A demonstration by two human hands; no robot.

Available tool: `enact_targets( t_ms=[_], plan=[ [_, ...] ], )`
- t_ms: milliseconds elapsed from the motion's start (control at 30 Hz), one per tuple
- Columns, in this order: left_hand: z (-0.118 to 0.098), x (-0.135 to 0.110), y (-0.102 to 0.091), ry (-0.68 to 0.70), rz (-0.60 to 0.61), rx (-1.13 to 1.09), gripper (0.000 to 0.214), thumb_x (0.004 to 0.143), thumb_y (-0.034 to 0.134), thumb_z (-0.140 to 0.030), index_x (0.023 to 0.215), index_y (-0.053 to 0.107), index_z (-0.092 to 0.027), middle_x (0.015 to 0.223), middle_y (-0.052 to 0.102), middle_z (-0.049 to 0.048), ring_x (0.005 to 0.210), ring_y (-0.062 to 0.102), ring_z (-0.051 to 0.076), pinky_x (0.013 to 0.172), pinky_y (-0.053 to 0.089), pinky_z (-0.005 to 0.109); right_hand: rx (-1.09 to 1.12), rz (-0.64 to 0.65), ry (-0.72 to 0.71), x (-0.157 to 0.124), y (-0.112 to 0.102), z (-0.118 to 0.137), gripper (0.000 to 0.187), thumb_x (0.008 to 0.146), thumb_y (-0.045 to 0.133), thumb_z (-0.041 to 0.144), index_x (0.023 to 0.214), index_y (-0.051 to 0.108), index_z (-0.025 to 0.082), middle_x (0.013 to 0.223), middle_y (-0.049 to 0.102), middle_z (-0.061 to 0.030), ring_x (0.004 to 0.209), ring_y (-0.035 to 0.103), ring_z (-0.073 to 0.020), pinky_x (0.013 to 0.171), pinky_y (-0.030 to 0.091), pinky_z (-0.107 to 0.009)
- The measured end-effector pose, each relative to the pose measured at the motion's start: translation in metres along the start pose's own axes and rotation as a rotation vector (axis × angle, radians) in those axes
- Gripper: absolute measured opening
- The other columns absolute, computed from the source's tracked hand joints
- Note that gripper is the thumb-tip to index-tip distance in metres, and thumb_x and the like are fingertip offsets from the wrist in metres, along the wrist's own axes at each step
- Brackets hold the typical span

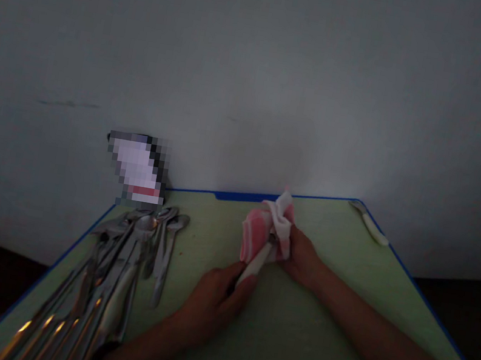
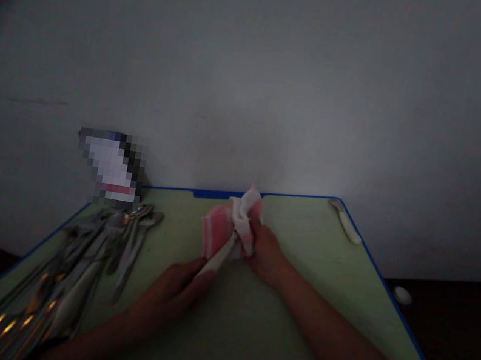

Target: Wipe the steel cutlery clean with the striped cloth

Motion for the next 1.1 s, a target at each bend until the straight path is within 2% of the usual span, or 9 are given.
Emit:
enact_targets(
  t_ms=[100,167,233,300,467,633,800,933,1100],
  plan=[
    [0.006,0.002,-0.007,-0.048,-0.065,-0.121,0.041,0.091,0.032,-0.042,0.062,0.046,-0.017,0.052,0.045,-0.0042,0.049,0.044,0.01,0.05,0.033,0.02,0.324,0.013,-0.016,0.004,0.001,0.009,0.027,0.081,0.046,0.041,0.098,0.06,0.025,0.073,0.065,0.0035,0.066,0.058,-0.014,0.068,0.047,-0.028],
    [0.01,0.003,-0.011,-0.092,-0.11,-0.183,0.041,0.091,0.032,-0.044,0.062,0.045,-0.017,0.05,0.043,-0.0049,0.046,0.042,0.01,0.048,0.033,0.02,0.523,0.023,-0.006,0.005,0.0,0.014,0.022,0.082,0.045,0.033,0.095,0.06,0.023,0.075,0.066,0.0029,0.069,0.059,-0.0146,0.073,0.048,-0.03],
    [0.013,0.003,-0.014,-0.125,-0.152,-0.219,0.04,0.09,0.032,-0.046,0.063,0.045,-0.018,0.048,0.043,-0.0055,0.044,0.04,0.009,0.045,0.032,0.019,0.583,0.019,0.007,0.005,-0.001,0.014,0.023,0.082,0.043,0.031,0.091,0.061,0.02,0.08,0.068,0.0006,0.076,0.06,-0.016,0.078,0.048,-0.032],
    [0.013,0.003,-0.016,-0.149,-0.177,-0.213,0.039,0.089,0.033,-0.047,0.067,0.045,-0.018,0.046,0.041,-0.0064,0.041,0.039,0.009,0.044,0.032,0.019,0.529,0.014,-0.002,0.004,-0.002,0.014,0.023,0.082,0.042,0.032,0.089,0.06,0.02,0.083,0.068,-0.0007,0.082,0.06,-0.0171,0.081,0.047,-0.034],
    [0.009,0.005,-0.009,-0.18,-0.096,-0.039,0.038,0.086,0.037,-0.047,0.073,0.053,-0.016,0.049,0.047,-0.004,0.044,0.045,0.011,0.043,0.031,0.02,-0.028,0.073,-0.048,-0.006,0.007,0.014,0.02,0.077,0.05,0.037,0.081,0.062,0.021,0.084,0.066,-0.002,0.083,0.058,-0.0173,0.078,0.045,-0.031],
    [0.003,0.006,-0.003,-0.072,-0.045,0.19,0.037,0.085,0.04,-0.044,0.082,0.059,-0.014,0.063,0.058,0.0009,0.053,0.052,0.014,0.049,0.033,0.022,-0.15,0.068,0.003,-0.013,0.008,0.007,0.025,0.068,0.065,0.036,0.084,0.064,0.017,0.078,0.065,-0.0029,0.067,0.056,-0.0144,0.065,0.044,-0.027],
    [0.008,0.006,-0.001,-0.059,-0.05,0.258,0.039,0.086,0.038,-0.046,0.082,0.06,-0.014,0.064,0.061,0.0019,0.054,0.053,0.014,0.049,0.033,0.022,-0.055,0.014,0.051,-0.006,0.002,-0.007,0.03,0.067,0.066,0.043,0.078,0.063,0.015,0.069,0.064,-0.0021,0.059,0.054,-0.0127,0.059,0.042,-0.026],
    [0.006,0.006,0.001,-0.04,-0.044,0.285,0.039,0.086,0.038,-0.048,0.083,0.06,-0.015,0.066,0.061,0.002,0.055,0.054,0.014,0.051,0.034,0.023,0.127,-0.116,0.125,-0.002,-0.009,-0.018,0.034,0.068,0.062,0.05,0.068,0.061,0.016,0.059,0.061,-0.0011,0.055,0.052,-0.0129,0.055,0.041,-0.027],
    [0.001,0.004,0.001,-0.011,-0.03,0.3,0.036,0.087,0.039,-0.045,0.08,0.058,-0.015,0.063,0.058,0.0005,0.055,0.053,0.014,0.051,0.033,0.023,0.294,-0.166,0.149,0.001,-0.011,-0.018,0.025,0.068,0.064,0.043,0.07,0.06,0.018,0.058,0.06,0.0013,0.058,0.054,-0.0136,0.059,0.042,-0.026]
  ],
)
Point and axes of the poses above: each hand's wrist, its own x-axis towards the middle knuckle, its own y-axis out of the palm, z = x × y, the point moved 9 cm from there along x, towards the middle knuckle
